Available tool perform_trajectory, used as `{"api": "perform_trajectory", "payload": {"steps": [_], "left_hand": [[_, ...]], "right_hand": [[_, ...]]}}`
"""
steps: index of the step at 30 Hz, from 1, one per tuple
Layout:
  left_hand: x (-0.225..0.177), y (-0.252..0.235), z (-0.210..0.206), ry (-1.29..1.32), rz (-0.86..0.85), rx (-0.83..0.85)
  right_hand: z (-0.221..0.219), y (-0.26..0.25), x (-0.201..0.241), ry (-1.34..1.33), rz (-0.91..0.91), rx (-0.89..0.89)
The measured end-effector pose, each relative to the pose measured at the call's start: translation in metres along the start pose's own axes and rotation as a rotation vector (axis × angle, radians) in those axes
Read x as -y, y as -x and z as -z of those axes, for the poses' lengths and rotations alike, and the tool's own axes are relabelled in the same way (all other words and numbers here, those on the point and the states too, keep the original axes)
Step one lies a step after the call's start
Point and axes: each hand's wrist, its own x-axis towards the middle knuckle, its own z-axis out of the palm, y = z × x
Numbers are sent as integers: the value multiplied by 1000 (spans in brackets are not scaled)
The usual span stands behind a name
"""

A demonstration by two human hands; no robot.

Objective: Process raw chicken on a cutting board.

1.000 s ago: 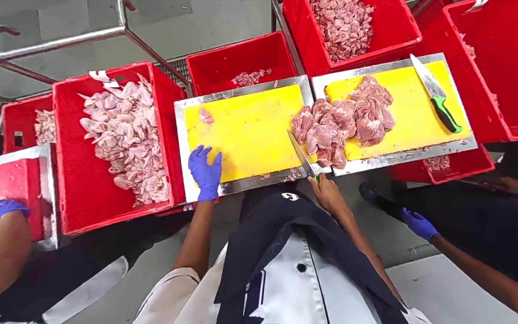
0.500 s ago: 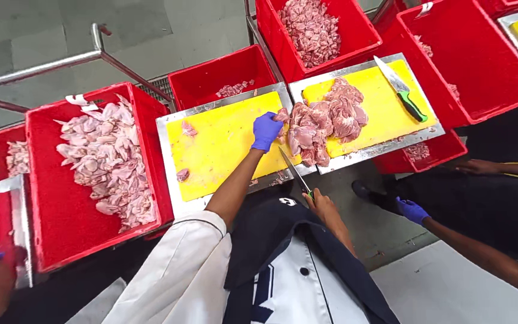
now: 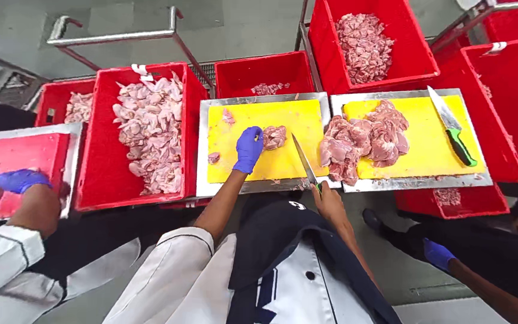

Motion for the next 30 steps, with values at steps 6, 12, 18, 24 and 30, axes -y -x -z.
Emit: {"api": "perform_trajectory", "payload": {"steps": [6, 12, 18, 24, 30], "left_hand": [[20, -1, -38, -32, -333, 33], [27, -18, -16, -160, -56, 100], [14, 0, -27, 213, -201, -252], [5, -6, -49, 193, -216, -7], [2, -13, -52, 114, -190, 105]], "right_hand": [[8, -21, 60, 161, 36, 89], [2, -26, 45, 56, -32, 68], [1, -17, 52, 153, -18, -32], [12, -41, 78, 333, 91, -34], [7, -106, 142, 277, 63, 68]]}}
